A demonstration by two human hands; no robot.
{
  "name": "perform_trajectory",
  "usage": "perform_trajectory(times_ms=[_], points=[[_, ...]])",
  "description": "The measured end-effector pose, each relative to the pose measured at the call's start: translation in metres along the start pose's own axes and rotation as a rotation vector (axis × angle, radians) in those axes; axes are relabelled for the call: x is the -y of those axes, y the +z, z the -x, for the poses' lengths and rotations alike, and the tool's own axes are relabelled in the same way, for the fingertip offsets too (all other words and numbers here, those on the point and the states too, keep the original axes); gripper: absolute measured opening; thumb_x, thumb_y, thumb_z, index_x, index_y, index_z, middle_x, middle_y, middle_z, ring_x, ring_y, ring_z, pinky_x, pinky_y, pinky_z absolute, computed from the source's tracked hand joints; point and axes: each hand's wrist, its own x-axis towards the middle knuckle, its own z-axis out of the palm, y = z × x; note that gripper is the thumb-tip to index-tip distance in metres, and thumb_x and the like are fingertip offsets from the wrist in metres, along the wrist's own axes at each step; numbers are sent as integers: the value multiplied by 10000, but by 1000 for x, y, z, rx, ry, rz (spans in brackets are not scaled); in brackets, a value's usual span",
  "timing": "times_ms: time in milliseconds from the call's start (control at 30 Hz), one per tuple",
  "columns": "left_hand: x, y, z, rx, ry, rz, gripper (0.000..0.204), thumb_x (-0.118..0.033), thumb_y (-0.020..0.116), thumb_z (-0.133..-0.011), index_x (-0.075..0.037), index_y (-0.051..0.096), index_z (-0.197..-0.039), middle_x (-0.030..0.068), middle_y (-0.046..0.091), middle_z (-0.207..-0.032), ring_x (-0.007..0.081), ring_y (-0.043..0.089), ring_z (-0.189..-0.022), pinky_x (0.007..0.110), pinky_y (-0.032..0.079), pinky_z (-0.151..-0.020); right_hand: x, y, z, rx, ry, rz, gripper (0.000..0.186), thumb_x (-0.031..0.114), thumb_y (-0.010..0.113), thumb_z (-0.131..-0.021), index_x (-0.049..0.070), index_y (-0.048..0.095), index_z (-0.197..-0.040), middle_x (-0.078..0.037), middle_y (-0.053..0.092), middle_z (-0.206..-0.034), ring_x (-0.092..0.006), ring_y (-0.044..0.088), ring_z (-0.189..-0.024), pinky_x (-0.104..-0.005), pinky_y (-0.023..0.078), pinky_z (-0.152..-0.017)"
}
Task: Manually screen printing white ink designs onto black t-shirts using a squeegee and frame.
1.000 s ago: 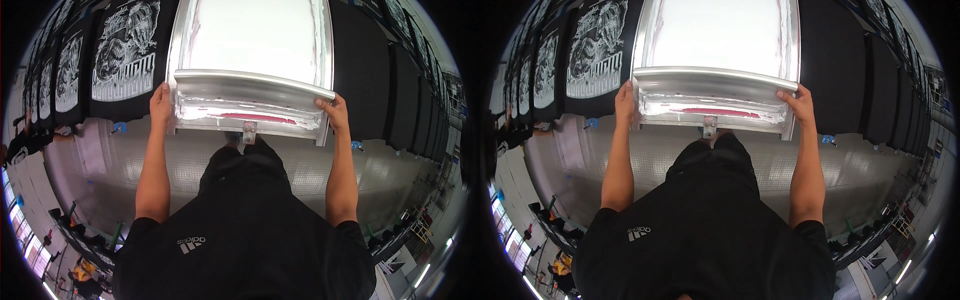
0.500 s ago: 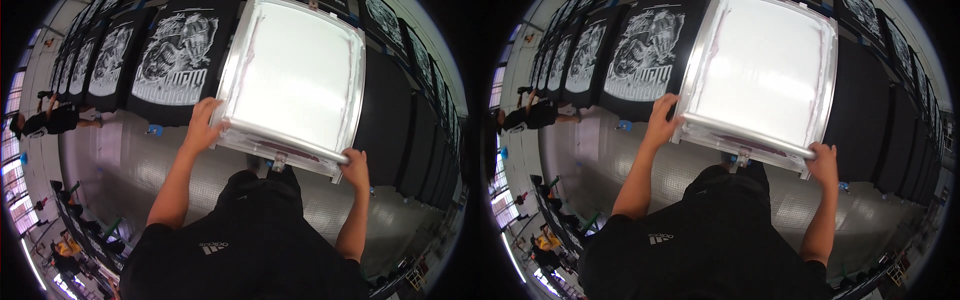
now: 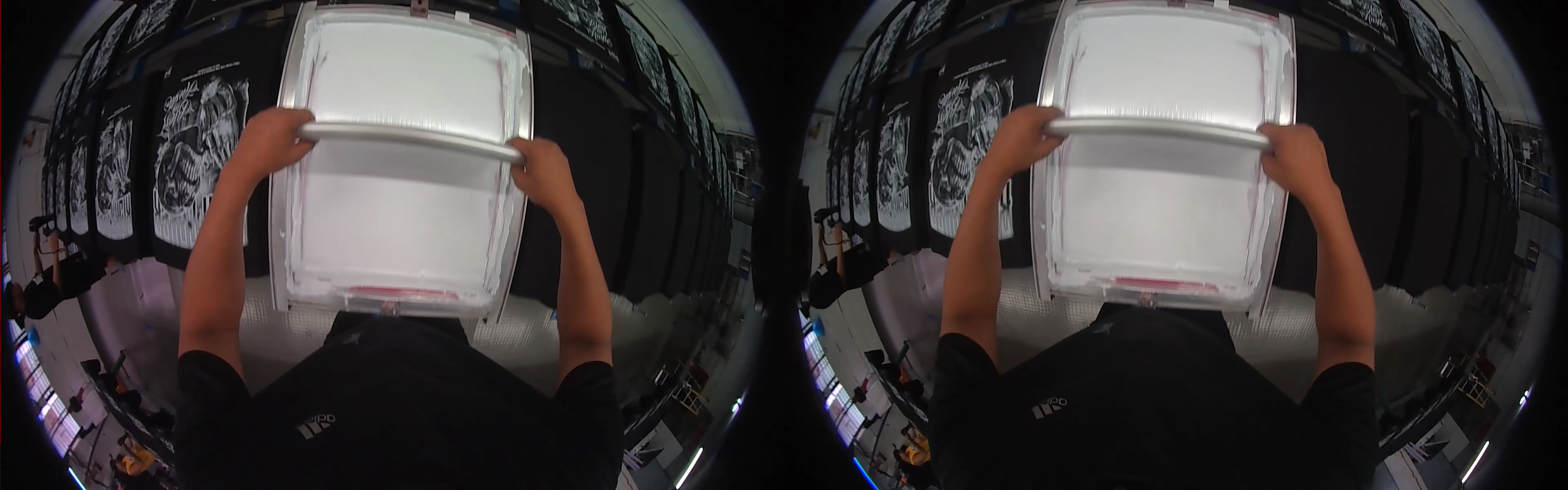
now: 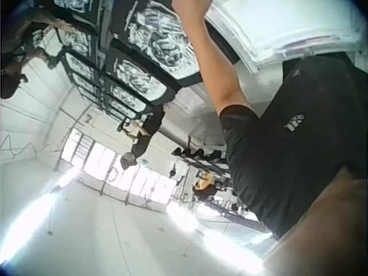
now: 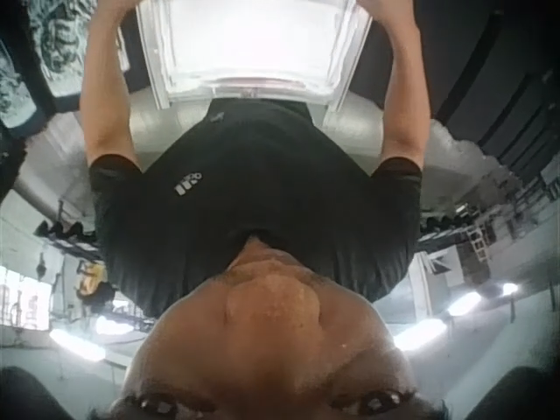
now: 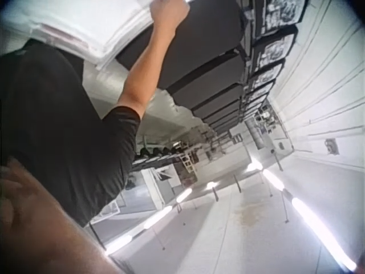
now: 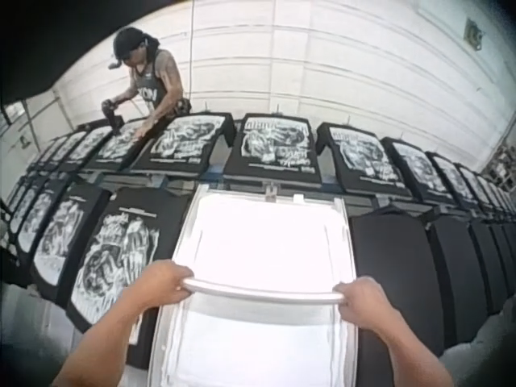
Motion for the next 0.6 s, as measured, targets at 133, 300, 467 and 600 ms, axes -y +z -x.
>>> perform_trajectory(times_ms=[133,300,467,600], points=[[45,4,-99,-161,-23,-35,339,-164,728,-720,-40,686,-1033,156,685,-957,345,637,-920,413,510,-822,-43,5,-114,-246,-140,94,273,56,624,-716,56,668,-985,-170,660,-845,-366,632,-875,-467,469,-852],[55,55,-134,-117,-109,-240,429,-93,647,-730,-83,589,-1155,127,631,-1110,322,577,-1082,461,438,-898,-45,65,-156,-259,-52,372,265,65,580,-813,87,569,-1078,-94,639,-1013,-291,612,-1016,-582,378,-984],[25,72,-37,-238,34,-201,354,-108,701,-684,-63,614,-1024,100,621,-957,302,594,-976,435,429,-863,-8,78,-63,-126,-13,294,260,25,594,-781,67,560,-1036,-103,608,-963,-306,602,-1002,-563,369,-994],[-17,59,82,-190,64,-74,309,-123,732,-661,-62,620,-943,94,617,-870,305,597,-896,422,432,-821,17,64,62,-5,-11,99,281,3,608,-719,55,579,-994,-119,625,-923,-315,607,-968,-524,382,-983]])
